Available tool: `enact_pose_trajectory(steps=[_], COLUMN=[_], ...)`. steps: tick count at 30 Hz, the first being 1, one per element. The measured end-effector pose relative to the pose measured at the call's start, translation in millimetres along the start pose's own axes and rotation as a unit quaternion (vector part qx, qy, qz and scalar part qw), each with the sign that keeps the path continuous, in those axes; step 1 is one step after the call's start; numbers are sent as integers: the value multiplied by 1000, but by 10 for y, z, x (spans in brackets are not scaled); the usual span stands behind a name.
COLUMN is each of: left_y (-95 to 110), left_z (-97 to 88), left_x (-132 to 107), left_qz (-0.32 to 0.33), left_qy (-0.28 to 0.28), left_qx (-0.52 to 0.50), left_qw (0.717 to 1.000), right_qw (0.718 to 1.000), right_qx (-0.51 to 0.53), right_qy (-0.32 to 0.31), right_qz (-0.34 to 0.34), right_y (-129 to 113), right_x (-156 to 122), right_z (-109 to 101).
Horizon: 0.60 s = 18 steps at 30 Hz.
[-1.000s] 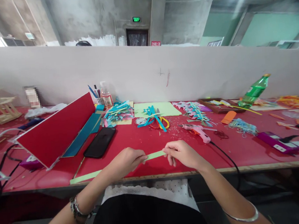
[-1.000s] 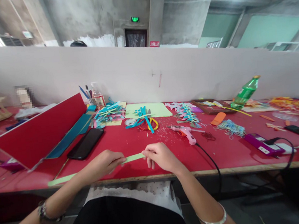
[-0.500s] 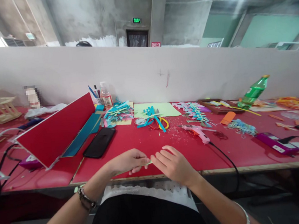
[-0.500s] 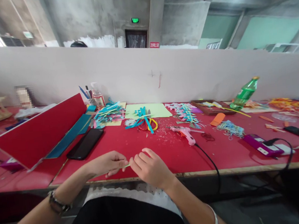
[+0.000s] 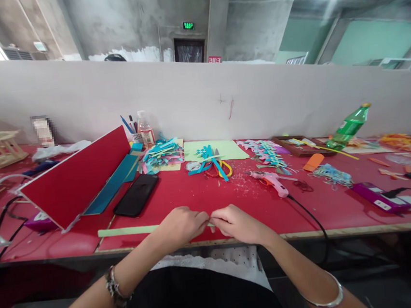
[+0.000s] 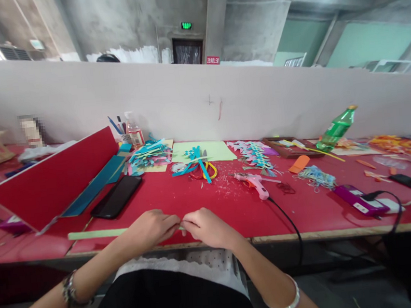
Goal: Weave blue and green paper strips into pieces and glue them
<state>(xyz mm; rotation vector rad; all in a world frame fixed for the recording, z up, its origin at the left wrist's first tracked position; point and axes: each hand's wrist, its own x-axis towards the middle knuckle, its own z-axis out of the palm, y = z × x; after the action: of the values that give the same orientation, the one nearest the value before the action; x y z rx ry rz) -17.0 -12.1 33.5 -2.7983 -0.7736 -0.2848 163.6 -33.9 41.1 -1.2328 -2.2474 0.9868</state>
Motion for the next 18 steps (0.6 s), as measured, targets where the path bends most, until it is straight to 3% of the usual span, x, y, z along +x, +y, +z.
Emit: enact_pose_trajectory(steps=[6, 13, 18], left_y=[-11, -20, -117], left_z=[67, 25, 47], left_x=[-45, -51, -135], left_qz=[39, 71, 50], left_qy=[33, 82, 87], left_qx=[76, 76, 73], left_qw=[996, 991, 992], right_qw=[998, 990, 986], right_qx=[63, 121, 147], right_qy=[-17, -65, -70], right_qz=[22, 29, 44], right_y=[-11, -14, 61], right_x=[-4, -16, -56], right_z=[20, 3, -80])
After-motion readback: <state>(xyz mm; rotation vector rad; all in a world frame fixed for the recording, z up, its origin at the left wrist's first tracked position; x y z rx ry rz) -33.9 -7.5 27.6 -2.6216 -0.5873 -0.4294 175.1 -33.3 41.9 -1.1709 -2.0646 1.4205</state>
